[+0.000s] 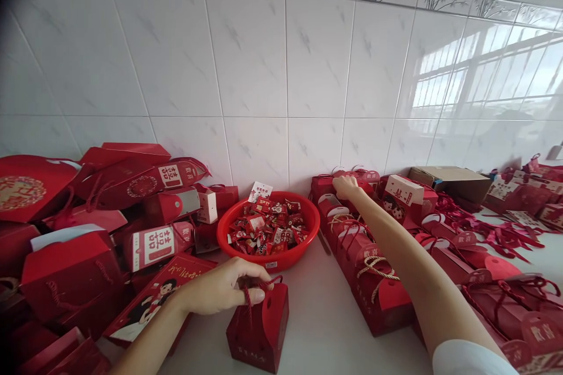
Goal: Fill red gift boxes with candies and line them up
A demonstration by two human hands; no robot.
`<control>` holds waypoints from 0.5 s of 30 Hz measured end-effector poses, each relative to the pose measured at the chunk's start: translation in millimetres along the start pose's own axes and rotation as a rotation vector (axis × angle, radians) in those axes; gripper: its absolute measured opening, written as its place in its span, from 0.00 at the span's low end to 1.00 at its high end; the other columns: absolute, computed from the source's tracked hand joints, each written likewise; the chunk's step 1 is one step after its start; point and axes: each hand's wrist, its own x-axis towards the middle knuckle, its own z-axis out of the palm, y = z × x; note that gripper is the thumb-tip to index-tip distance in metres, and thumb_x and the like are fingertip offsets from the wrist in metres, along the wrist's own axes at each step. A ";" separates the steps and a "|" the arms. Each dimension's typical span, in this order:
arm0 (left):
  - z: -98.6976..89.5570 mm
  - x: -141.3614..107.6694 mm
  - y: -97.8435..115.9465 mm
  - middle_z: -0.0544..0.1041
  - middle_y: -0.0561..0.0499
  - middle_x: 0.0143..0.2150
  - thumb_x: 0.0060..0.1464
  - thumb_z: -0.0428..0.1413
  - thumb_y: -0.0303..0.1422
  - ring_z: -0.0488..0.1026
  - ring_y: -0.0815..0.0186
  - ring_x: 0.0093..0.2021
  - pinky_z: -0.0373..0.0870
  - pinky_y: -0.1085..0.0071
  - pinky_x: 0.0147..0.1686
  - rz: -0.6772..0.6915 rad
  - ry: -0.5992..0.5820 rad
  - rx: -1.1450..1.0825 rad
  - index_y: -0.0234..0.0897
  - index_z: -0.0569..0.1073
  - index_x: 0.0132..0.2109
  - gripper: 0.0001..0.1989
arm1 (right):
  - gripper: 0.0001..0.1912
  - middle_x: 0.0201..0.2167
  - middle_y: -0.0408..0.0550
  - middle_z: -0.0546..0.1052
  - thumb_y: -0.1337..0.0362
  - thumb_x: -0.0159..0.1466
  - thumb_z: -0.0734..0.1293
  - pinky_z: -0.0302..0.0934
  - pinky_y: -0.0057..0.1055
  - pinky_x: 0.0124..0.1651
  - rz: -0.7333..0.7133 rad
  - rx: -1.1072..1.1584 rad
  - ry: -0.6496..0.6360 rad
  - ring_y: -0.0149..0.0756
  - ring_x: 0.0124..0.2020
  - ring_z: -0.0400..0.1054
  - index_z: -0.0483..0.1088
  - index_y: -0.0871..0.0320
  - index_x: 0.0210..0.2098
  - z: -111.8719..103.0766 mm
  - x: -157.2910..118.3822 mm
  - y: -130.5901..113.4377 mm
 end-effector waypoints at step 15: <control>0.9 0.4 2.7 0.82 0.49 0.41 0.56 0.58 0.38 0.76 0.62 0.39 0.68 0.73 0.39 0.032 -0.010 -0.002 0.36 0.81 0.47 0.15 | 0.12 0.34 0.59 0.81 0.76 0.61 0.62 0.64 0.30 0.32 -0.005 0.183 -0.175 0.42 0.32 0.76 0.78 0.66 0.37 16.1 -10.4 -11.0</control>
